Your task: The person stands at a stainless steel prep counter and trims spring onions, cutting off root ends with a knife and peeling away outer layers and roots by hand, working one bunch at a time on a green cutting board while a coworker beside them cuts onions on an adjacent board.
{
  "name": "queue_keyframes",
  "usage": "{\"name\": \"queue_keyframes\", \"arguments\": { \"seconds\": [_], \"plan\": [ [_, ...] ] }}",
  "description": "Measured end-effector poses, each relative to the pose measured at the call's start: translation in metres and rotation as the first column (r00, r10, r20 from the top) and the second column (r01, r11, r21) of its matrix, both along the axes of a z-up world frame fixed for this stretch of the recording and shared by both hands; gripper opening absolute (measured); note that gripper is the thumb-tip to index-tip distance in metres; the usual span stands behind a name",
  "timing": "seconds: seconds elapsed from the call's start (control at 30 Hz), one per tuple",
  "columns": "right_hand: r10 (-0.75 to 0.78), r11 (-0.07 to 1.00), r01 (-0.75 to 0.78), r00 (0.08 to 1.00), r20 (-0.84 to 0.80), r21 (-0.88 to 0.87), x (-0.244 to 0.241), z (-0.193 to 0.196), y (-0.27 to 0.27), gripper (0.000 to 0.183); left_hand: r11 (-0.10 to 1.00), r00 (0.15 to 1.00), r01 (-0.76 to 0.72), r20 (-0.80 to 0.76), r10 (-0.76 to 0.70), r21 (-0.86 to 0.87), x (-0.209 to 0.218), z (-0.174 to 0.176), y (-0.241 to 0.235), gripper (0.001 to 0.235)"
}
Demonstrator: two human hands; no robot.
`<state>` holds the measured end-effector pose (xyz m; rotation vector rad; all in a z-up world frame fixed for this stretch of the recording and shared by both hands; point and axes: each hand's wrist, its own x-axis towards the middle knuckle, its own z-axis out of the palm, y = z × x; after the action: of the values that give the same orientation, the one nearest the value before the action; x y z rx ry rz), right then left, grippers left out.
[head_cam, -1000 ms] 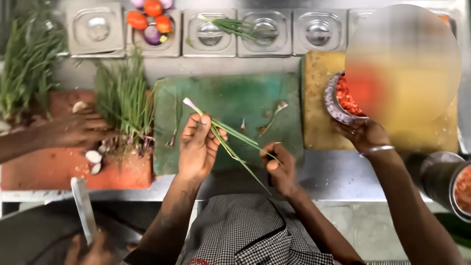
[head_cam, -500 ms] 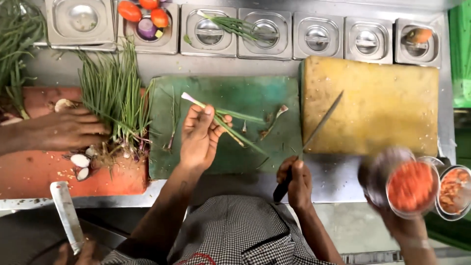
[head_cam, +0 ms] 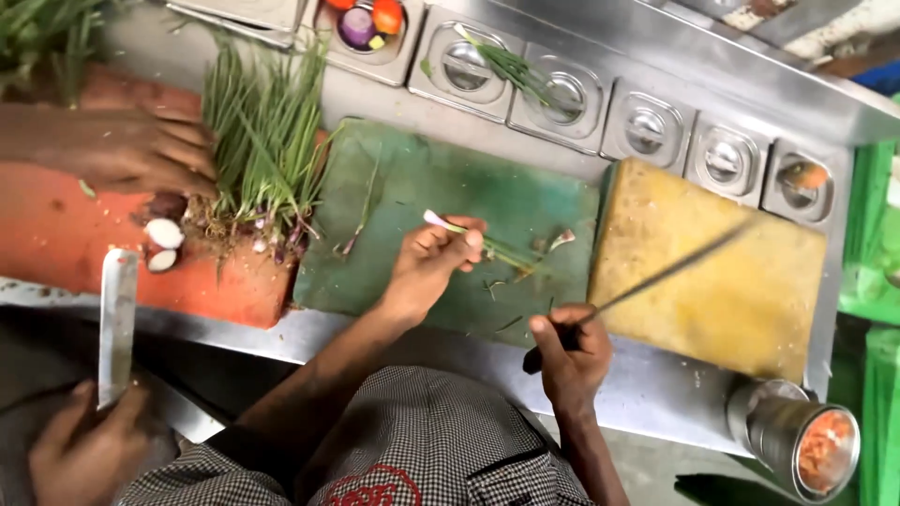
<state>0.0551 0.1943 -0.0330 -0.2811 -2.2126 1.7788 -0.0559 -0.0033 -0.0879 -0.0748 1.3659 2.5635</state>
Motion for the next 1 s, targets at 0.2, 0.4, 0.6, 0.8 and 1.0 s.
{"name": "queue_keyframes", "arguments": {
  "seconds": [0.2, 0.4, 0.6, 0.8, 1.0],
  "plan": [
    [-0.017, 0.986, 0.007, 0.998, 0.060, 0.164, -0.022, 0.006, -0.008, 0.026, 0.977, 0.967, 0.205, -0.144, -0.210, -0.050, 0.012, 0.019, -0.007, 0.028],
    [0.129, 0.935, -0.116, 0.992, -0.015, 0.336, -0.040, 0.023, -0.013, 0.028, 0.894, 0.915, 0.017, -0.353, -0.194, -0.448, 0.019, 0.046, -0.005, 0.020],
    [0.291, 0.907, -0.259, 0.955, -0.049, 0.333, -0.042, 0.021, -0.009, 0.012, 0.945, 0.940, 0.161, -0.247, -0.234, -0.285, 0.026, 0.044, 0.001, 0.023],
    [0.318, 0.932, -0.325, 0.946, 0.069, 0.164, -0.041, 0.024, 0.011, 0.009, 0.773, 0.883, 0.223, -0.213, -0.419, -0.594, 0.026, 0.063, -0.004, 0.019],
    [0.337, 0.929, -0.344, 0.939, 0.072, 0.133, -0.038, 0.026, 0.006, 0.012, 0.861, 0.919, 0.226, -0.193, -0.343, -0.457, 0.028, 0.051, 0.006, 0.019]
  ]
}}
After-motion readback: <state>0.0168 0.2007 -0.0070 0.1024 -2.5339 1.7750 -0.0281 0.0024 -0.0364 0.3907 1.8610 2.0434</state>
